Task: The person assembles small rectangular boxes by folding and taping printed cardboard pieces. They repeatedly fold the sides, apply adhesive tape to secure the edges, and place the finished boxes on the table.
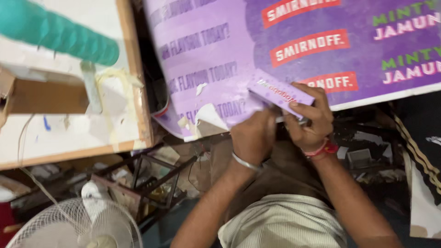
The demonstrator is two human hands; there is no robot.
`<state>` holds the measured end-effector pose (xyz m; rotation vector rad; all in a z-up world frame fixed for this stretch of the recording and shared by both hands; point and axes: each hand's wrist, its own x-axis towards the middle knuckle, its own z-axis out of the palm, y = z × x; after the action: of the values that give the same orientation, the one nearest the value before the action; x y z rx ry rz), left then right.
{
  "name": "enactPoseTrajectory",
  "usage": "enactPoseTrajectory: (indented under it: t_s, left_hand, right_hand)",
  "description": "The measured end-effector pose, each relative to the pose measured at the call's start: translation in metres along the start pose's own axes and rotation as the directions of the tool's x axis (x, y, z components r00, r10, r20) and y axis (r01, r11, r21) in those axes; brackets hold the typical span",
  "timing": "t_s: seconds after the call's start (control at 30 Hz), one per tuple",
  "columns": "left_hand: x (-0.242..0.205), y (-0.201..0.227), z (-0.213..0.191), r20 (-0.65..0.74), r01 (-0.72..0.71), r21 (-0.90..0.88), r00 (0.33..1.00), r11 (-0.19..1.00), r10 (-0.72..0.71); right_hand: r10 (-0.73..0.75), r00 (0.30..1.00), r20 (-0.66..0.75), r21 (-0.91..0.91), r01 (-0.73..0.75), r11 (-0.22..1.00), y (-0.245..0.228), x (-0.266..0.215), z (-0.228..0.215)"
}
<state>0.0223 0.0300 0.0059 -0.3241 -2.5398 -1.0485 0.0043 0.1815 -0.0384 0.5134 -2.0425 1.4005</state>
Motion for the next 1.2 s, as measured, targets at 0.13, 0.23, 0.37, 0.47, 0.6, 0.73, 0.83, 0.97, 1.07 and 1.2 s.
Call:
enactPoseTrajectory:
  t_s: [0.13, 0.23, 0.37, 0.47, 0.6, 0.73, 0.83, 0.97, 1.07, 1.2]
  left_hand:
    - [-0.011, 0.004, 0.008, 0.135, -0.023, 0.064, 0.991, 0.998, 0.014]
    - [-0.007, -0.010, 0.002, 0.090, 0.095, 0.050, 0.991, 0.994, -0.099]
    - [0.002, -0.008, -0.007, 0.021, 0.067, -0.017, 0.998, 0.998, -0.067]
    - [0.000, -0.009, -0.008, 0.039, 0.073, -0.076, 0.997, 0.994, -0.070]
    - [-0.006, -0.023, -0.006, 0.105, 0.124, -0.145, 0.988, 0.982, -0.109]
    - [-0.009, -0.027, -0.002, 0.044, 0.105, -0.197, 0.994, 0.975, -0.098]
    - [-0.010, -0.029, -0.005, -0.008, 0.142, -0.318, 0.988, 0.937, -0.152]
    - [-0.020, -0.043, -0.007, 0.110, 0.320, -0.574, 0.942, 0.754, -0.316]
    - [-0.023, -0.047, -0.004, 0.153, 0.375, -0.620, 0.920, 0.689, -0.362]
    - [-0.017, -0.048, 0.000, 0.180, 0.394, -0.791, 0.881, 0.469, -0.437]
  right_hand:
    - [0.033, 0.997, -0.072, 0.000, -0.033, 0.999, -0.003, -0.007, 0.005]
    - [0.035, 0.999, -0.027, 0.014, -0.035, 0.999, -0.003, -0.010, 0.002]
    - [0.034, 0.998, 0.054, 0.040, -0.036, 0.999, -0.009, 0.006, -0.008]
    - [-0.024, 0.996, 0.083, -0.175, 0.039, 0.984, -0.032, 0.020, -0.013]
    - [-0.181, 0.965, 0.191, -0.391, 0.244, 0.888, -0.064, 0.055, -0.026]
    - [0.016, 0.878, 0.478, -0.350, 0.174, 0.920, -0.069, 0.094, -0.018]
    - [0.183, 0.793, 0.581, -0.401, 0.084, 0.912, -0.058, 0.109, -0.007]
    - [0.206, 0.898, 0.389, -0.299, -0.089, 0.950, -0.023, 0.108, -0.014]
    - [0.302, 0.922, 0.244, -0.250, -0.241, 0.938, 0.001, 0.097, -0.029]
    - [0.420, 0.877, 0.233, -0.087, -0.412, 0.907, 0.022, 0.075, -0.041]
